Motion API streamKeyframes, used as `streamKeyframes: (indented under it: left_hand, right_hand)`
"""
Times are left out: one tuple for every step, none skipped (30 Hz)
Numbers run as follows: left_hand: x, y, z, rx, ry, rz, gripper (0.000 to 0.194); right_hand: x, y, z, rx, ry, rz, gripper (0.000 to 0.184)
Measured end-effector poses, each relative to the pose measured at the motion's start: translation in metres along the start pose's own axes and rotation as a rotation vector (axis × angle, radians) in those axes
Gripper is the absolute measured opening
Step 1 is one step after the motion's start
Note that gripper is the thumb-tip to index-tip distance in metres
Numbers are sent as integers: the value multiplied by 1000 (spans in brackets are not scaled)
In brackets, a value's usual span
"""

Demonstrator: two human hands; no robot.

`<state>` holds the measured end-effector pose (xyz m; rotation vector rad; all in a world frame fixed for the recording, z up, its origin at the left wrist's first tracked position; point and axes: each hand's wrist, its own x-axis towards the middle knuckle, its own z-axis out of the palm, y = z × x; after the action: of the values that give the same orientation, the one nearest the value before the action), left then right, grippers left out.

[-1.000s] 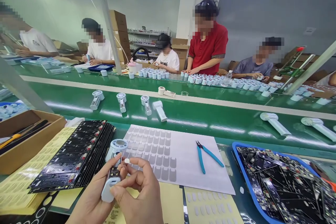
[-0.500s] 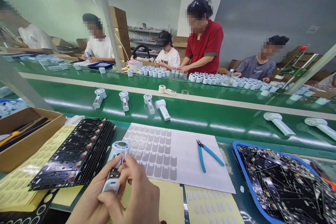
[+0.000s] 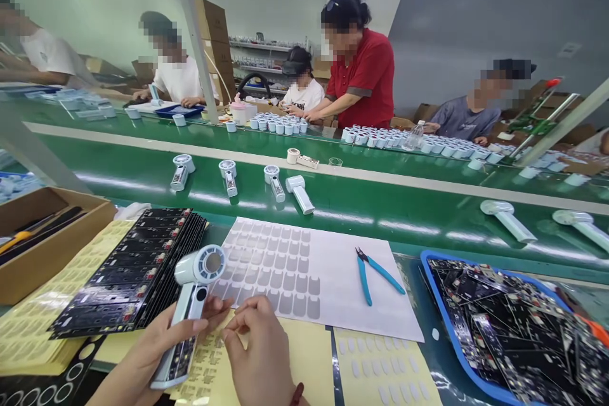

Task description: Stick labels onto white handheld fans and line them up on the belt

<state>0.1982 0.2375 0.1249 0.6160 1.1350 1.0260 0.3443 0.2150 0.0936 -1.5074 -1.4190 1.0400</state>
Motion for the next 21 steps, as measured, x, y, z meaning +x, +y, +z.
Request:
streamKeyframes:
  left_hand:
    - [0,-3,0,15,10,-6,31]
    - [0,-5,0,20,20,-12,31]
    - [0,-6,0,17,30,-16,32]
    - [1,-7,0,10,35,-22,32]
    - [1,-7,0,1,36,-31,33]
    - [2,-7,-1,-11,33,-42,33]
    - [2,-7,-2,-23,27,-55,34]
    - [3,-7,-3,-33,20,-71,34]
    - [3,-6,-4,-40,11,-88,35]
    - [3,-5,-5,-41,5,-97,36]
    - [3,-5,-5,-38,1,-97,36]
    - [3,-4,-4,-29,1,-90,37]
    - [2,-3,-2,-15,5,-78,36]
    - [1,-1,1,0,9,-62,36]
    - [0,0,6,15,6,-48,35]
    - [-1,2,11,25,-7,-36,36]
    - [-1,3,17,31,-25,-28,37]
    - [-1,4,23,27,-36,-23,38]
    - [0,4,29,15,-36,-26,40]
    - [2,4,34,-4,-13,-32,40]
    - [5,3,38,-26,27,-40,38]
  right_hand:
    - [0,0,3,-71,7,-15,16]
    - [0,1,6,-157,14,-42,17]
    - [-1,3,8,-248,24,-77,17]
    - [-1,4,9,-329,39,-117,18]
    - [-1,6,10,-376,48,-156,18]
    - [-2,7,9,-375,44,-182,18]
    - [-2,8,8,-321,25,-190,18]
    - [-2,9,5,-224,-3,-180,18]
    - [-2,9,1,-106,-35,-158,17]
    - [-3,8,-3,12,-66,-130,16]
    - [-3,7,-8,115,-88,-103,13]
    - [-3,5,-13,196,-104,-84,10]
    - [-3,3,-18,261,-114,-75,9]
    - [-4,-1,-23,311,-120,-73,9]
    - [-4,-5,-27,350,-124,-73,10]
    - [-4,-9,-32,378,-127,-74,12]
    - [-5,-14,-37,394,-130,-78,12]
    - [-5,-20,-41,396,-135,-83,12]
    - [-5,-25,-45,384,-139,-89,11]
    - [-5,-30,-48,357,-142,-96,9]
    - [-5,-34,-51,322,-144,-103,7]
